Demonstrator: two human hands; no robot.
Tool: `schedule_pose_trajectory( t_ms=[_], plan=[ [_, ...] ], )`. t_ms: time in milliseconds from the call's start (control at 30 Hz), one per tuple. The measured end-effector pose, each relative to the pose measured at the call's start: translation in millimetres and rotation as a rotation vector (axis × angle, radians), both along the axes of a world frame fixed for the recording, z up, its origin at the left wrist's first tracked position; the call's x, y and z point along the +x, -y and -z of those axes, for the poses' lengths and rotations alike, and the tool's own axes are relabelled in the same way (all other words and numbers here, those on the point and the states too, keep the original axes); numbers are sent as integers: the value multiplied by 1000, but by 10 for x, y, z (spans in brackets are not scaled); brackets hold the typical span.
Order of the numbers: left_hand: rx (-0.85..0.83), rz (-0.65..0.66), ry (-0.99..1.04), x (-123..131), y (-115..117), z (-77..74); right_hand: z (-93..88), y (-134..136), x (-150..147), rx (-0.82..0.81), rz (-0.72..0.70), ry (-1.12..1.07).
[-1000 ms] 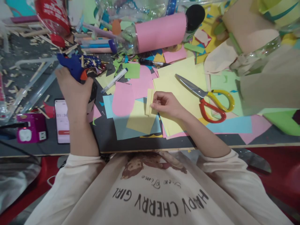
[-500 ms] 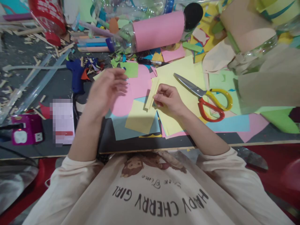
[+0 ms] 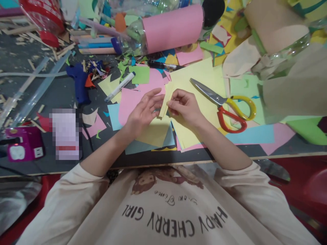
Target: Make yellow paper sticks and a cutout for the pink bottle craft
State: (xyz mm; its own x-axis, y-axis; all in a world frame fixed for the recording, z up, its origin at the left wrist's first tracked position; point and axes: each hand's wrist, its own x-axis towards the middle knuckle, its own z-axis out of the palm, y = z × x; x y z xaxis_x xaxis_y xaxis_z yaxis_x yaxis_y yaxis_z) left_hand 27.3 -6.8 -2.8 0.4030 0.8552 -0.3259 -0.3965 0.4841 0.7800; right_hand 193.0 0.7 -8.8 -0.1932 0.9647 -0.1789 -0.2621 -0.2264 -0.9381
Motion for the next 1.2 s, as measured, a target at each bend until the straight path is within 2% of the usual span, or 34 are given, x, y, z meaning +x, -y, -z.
schedule_pose_trajectory(
  t_ms=[567,933,1200],
  plan=[
    [47,57,-184,-14,-25,5,-60,21,-5,-23,-10,64],
    [56,47,-184,-14,-17,-14,-69,28,-32,-61,3,21],
    [57,33,-149,-19,-23,-3,-28,2,-31,-129,-39,-71]
  ],
)
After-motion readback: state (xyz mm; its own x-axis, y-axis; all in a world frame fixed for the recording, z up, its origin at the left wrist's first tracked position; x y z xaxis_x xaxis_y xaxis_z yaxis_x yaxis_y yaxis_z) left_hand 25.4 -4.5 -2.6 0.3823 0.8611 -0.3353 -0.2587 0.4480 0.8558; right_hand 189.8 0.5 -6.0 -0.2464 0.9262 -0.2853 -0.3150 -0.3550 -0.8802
